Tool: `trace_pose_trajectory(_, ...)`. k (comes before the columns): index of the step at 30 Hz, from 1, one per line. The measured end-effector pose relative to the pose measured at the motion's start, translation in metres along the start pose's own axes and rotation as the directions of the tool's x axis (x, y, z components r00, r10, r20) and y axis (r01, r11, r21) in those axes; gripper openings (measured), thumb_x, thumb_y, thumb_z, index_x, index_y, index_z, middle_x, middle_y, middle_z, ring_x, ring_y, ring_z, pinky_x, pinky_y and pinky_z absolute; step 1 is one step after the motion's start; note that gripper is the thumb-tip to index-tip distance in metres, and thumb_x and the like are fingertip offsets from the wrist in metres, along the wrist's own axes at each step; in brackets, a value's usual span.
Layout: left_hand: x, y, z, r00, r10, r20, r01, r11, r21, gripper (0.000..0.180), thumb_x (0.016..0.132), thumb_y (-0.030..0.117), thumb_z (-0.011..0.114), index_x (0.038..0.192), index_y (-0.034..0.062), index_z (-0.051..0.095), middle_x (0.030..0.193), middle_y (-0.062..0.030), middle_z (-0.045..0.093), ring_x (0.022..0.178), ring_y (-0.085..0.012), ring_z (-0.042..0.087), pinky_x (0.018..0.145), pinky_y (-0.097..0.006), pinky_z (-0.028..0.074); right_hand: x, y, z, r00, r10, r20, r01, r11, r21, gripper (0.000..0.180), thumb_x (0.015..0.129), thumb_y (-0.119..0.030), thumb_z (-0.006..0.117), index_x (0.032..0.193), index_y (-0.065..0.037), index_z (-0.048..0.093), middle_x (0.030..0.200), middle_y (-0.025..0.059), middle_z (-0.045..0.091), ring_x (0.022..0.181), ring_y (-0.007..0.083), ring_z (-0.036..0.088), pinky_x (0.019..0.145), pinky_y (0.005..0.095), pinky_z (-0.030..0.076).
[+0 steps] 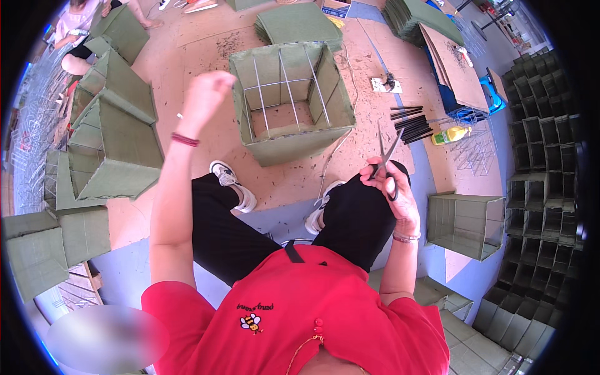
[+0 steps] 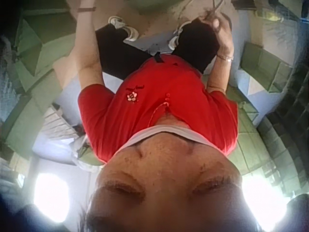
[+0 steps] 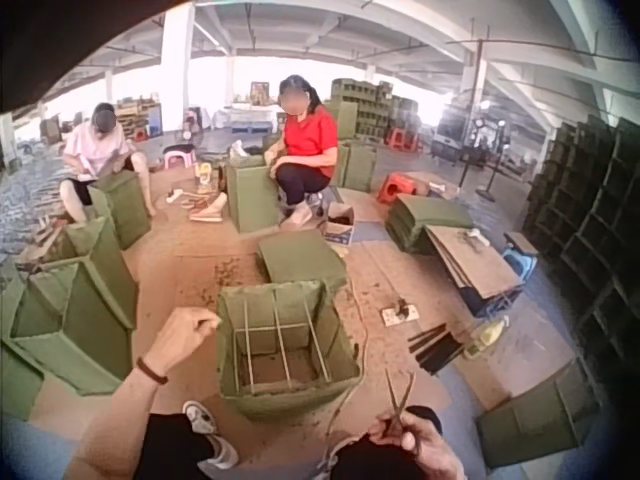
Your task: Assembling and gluing fabric covers onto metal wire frames to create storage boxes in a workshop.
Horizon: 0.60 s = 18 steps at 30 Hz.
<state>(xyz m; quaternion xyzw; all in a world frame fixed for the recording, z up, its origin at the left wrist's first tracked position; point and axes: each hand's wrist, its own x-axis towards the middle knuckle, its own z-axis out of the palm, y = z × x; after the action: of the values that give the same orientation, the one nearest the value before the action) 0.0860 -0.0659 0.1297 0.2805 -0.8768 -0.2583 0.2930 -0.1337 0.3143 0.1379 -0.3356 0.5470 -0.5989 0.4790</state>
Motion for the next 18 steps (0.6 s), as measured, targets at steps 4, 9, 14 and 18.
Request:
trace_pose_trajectory(4,-0.008,0.061,0.056,0.904,0.092,0.419,-0.089,0.996,-0.025,0.013,0.080,0.019,0.059,0.078,0.0079,0.065,0.073,-0.0103,0.063,0.069,-0.0255,0.060,0.065,-0.036,0.047,-0.007,-0.005,-0.002,0.992,-0.027,-0.123,0.031,0.999,0.033,0.072,0.077,-0.051,0.063,0.120,0.005,0.046,0.102,0.0140,0.058,0.097,0.0215,0.058,0.086,0.0328,0.046)
trace_pose_trajectory(9,-0.018,0.091,0.067,0.874,0.151,0.463,-0.076,0.981,-0.177,0.017,0.080,0.016,0.058,0.073,0.0019,0.064,0.065,-0.0110,0.062,0.062,-0.0223,0.061,0.060,-0.033,0.047,-0.023,-0.015,-0.010,0.983,-0.079,-0.163,0.067,0.994,-0.082,0.076,0.077,-0.054,0.062,0.121,0.006,0.045,0.103,0.0156,0.059,0.096,0.0232,0.058,0.085,0.0336,0.046)
trace_pose_trajectory(14,-0.095,0.081,0.109,0.564,-0.223,0.795,0.510,0.851,-0.123,0.026,0.084,0.023,0.060,0.088,-0.0031,0.061,0.070,-0.0107,0.063,0.057,-0.0146,0.062,0.054,-0.027,0.050,-0.044,-0.018,-0.029,0.959,-0.137,-0.247,0.130,0.990,-0.045,0.088,0.071,-0.062,0.061,0.123,0.007,0.041,0.106,0.0179,0.057,0.096,0.0254,0.057,0.085,0.0366,0.046)
trace_pose_trajectory(18,-0.151,0.042,0.197,0.571,-0.542,0.617,0.784,0.582,-0.215,0.063,0.081,0.027,0.066,0.128,-0.0050,0.039,0.102,-0.0137,0.061,0.073,-0.0183,0.063,0.059,-0.026,0.052,-0.055,-0.010,-0.041,0.935,-0.159,-0.318,0.177,0.984,0.028,0.087,0.071,-0.062,0.062,0.121,0.007,0.042,0.105,0.0191,0.057,0.096,0.0268,0.058,0.084,0.0371,0.046)
